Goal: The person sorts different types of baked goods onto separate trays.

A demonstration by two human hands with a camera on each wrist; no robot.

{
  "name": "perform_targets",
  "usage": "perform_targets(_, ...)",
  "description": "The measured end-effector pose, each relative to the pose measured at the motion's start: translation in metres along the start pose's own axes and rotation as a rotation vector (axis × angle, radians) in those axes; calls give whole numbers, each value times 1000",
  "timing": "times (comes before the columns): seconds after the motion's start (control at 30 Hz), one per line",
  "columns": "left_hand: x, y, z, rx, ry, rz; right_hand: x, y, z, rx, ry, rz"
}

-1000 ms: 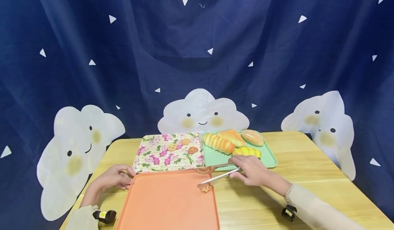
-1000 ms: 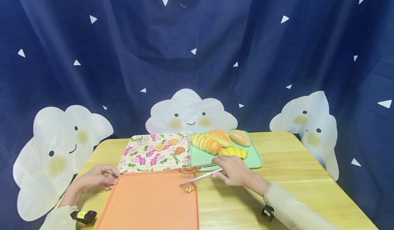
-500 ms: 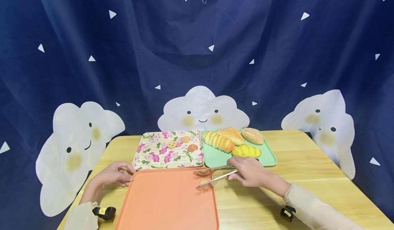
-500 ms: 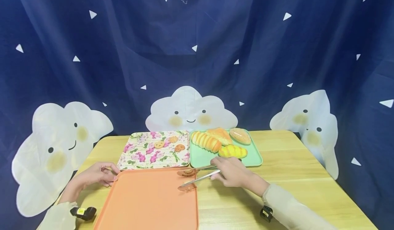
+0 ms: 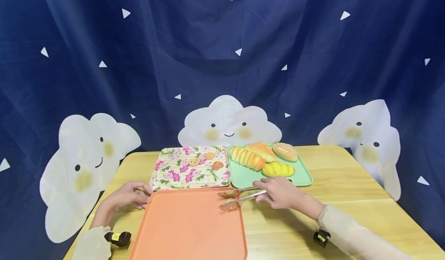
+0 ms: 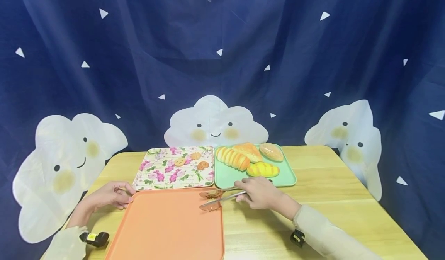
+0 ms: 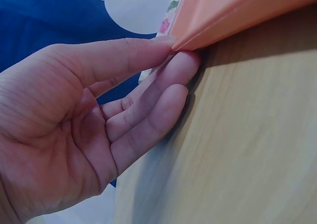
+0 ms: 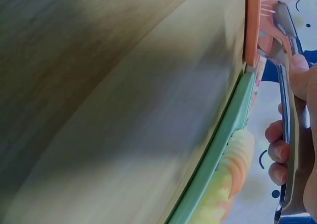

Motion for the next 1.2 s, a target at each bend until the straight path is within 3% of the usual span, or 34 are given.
perform_targets(0.53,0,0,1,-7,-6,-4,15,9,14,-80,-36,-79)
perform_targets(0.83,1,1,-1,4,2,-2,14,7,22,-159,25,-145)
perform_targets(1.2,-1,0,0,1,0,1,22,5,26,-133,34,-209)
Point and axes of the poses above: each hand's wrist, its own x-axis towards the middle knuckle, its own y-axis out of the palm, z = x × y, the point moved 8 cm from there along x, towards the middle knuckle, and after that the axes turned 3 degrees about -y, right-handed, at the moved point
